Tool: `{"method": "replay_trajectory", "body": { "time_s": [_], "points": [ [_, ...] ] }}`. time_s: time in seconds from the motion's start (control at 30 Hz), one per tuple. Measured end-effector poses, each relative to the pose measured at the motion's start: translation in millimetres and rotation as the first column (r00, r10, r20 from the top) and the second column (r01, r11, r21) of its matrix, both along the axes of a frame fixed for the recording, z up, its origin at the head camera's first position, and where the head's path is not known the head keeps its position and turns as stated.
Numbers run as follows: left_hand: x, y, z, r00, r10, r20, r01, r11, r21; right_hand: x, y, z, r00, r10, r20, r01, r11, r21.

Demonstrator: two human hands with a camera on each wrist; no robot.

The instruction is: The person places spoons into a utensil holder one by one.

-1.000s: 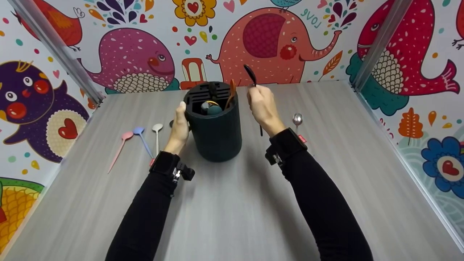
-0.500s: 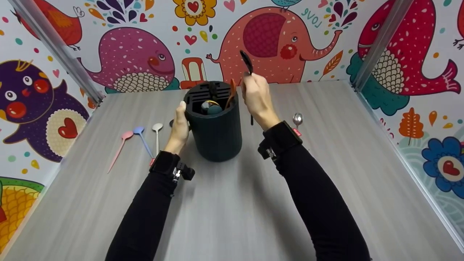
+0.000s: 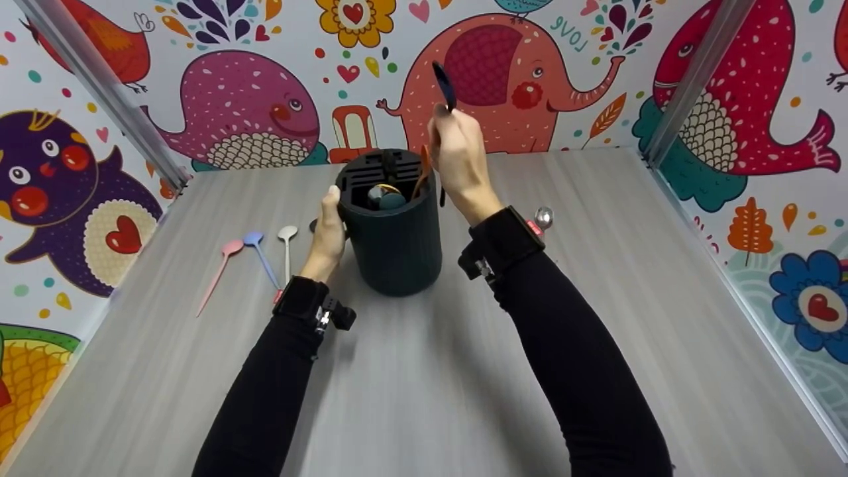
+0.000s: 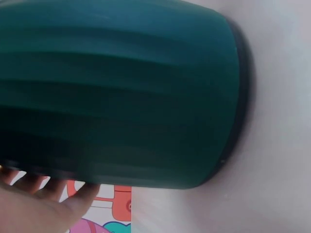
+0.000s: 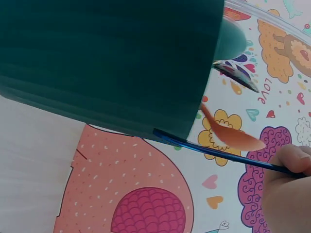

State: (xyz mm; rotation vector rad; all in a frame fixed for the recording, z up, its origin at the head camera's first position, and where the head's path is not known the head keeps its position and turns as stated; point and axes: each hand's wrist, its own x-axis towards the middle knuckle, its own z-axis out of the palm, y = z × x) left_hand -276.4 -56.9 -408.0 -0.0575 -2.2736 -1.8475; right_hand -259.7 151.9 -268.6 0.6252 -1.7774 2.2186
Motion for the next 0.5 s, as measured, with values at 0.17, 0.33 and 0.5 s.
{"method": "replay_trajectory", "body": {
  "time_s": [0.17, 0.33, 0.5],
  "points": [
    [0.5, 0.0, 0.0, 1.000, 0.000, 0.001, 0.000, 1.000, 0.003, 0.6, -5.8, 5.9, 0.999, -0.013, -0.046, 0.011, 0.999, -0.050],
    [0.8, 0.1, -0.2, 1.000, -0.008, 0.006, 0.008, 1.000, 0.005, 1.2, -10.9, 9.7, 0.995, -0.040, -0.095, 0.034, 0.997, -0.068],
    [0.1, -0.5, -1.1, 1.000, -0.009, -0.001, 0.009, 1.000, 0.004, -0.8, -15.2, 9.6, 0.987, -0.056, -0.148, 0.044, 0.996, -0.082]
  ]
}}
